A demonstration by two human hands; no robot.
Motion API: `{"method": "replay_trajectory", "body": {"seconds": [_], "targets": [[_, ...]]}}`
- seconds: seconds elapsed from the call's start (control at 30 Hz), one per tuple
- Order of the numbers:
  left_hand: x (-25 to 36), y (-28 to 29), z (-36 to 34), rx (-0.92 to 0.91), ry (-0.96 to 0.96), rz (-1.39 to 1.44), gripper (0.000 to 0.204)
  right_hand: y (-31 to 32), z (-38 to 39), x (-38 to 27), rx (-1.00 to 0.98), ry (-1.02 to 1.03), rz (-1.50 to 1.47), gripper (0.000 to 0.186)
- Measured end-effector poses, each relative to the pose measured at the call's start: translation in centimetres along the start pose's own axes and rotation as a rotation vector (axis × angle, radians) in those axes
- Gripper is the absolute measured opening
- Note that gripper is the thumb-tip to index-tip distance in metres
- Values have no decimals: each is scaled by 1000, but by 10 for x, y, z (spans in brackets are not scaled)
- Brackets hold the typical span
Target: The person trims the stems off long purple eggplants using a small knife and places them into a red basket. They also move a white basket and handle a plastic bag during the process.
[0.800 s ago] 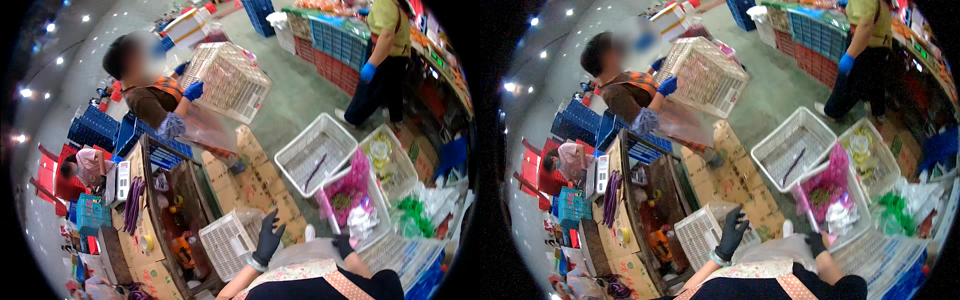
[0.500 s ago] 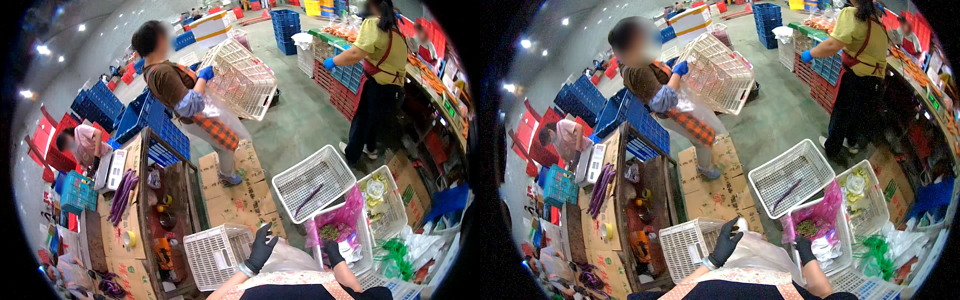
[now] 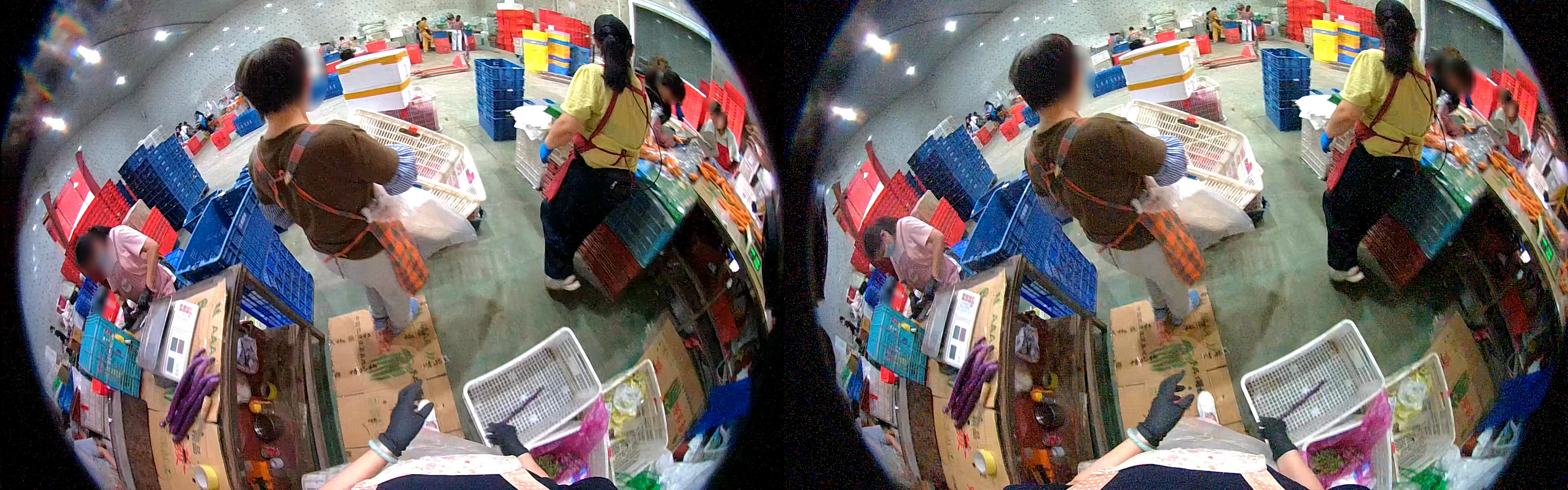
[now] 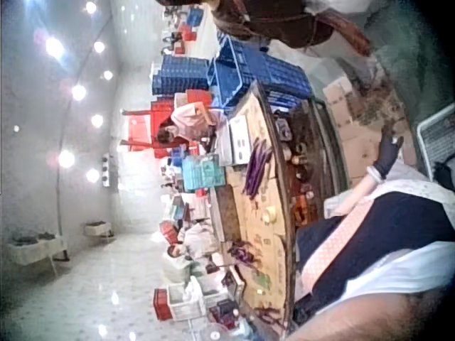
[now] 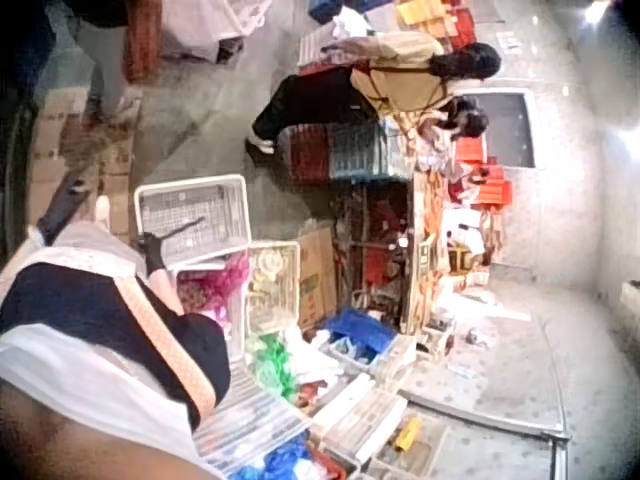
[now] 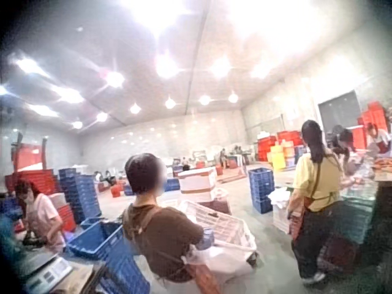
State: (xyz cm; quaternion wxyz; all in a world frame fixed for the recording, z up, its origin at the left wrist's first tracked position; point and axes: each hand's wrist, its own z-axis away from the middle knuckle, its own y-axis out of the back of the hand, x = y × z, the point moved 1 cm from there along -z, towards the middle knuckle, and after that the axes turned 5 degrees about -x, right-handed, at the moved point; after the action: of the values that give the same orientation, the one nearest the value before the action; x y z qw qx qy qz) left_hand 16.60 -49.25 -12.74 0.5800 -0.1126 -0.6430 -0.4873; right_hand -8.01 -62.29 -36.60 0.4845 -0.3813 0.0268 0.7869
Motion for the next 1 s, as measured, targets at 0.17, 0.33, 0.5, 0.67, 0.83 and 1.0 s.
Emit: {"method": "replay_trajectory", "body": {"seconds": [0.17, 0.33, 0.5, 0.67, 0.83, 1.0], "targets": [[-17, 75, -103, 155, -58, 32, 45, -75, -70, -95, -218, 268, 700, 24], [-2, 65, -173, 82, -9, 166, 46, -30, -125, -141, 100, 391, 703, 26], [14, 22, -230, -119, 130, 116, 54, -18, -160, -213, 176, 212, 612, 23], [-50, 0, -341, -96, 159, 153, 56, 19, -277, -280, 187, 182, 460, 22], [-118, -17, -451, 67, 441, 19, 48, 55, -410, -423, 136, 498, 685, 26], [-19, -28, -523, -48, 537, 290, 45, 55, -492, -617, 231, 383, 577, 22]]}}
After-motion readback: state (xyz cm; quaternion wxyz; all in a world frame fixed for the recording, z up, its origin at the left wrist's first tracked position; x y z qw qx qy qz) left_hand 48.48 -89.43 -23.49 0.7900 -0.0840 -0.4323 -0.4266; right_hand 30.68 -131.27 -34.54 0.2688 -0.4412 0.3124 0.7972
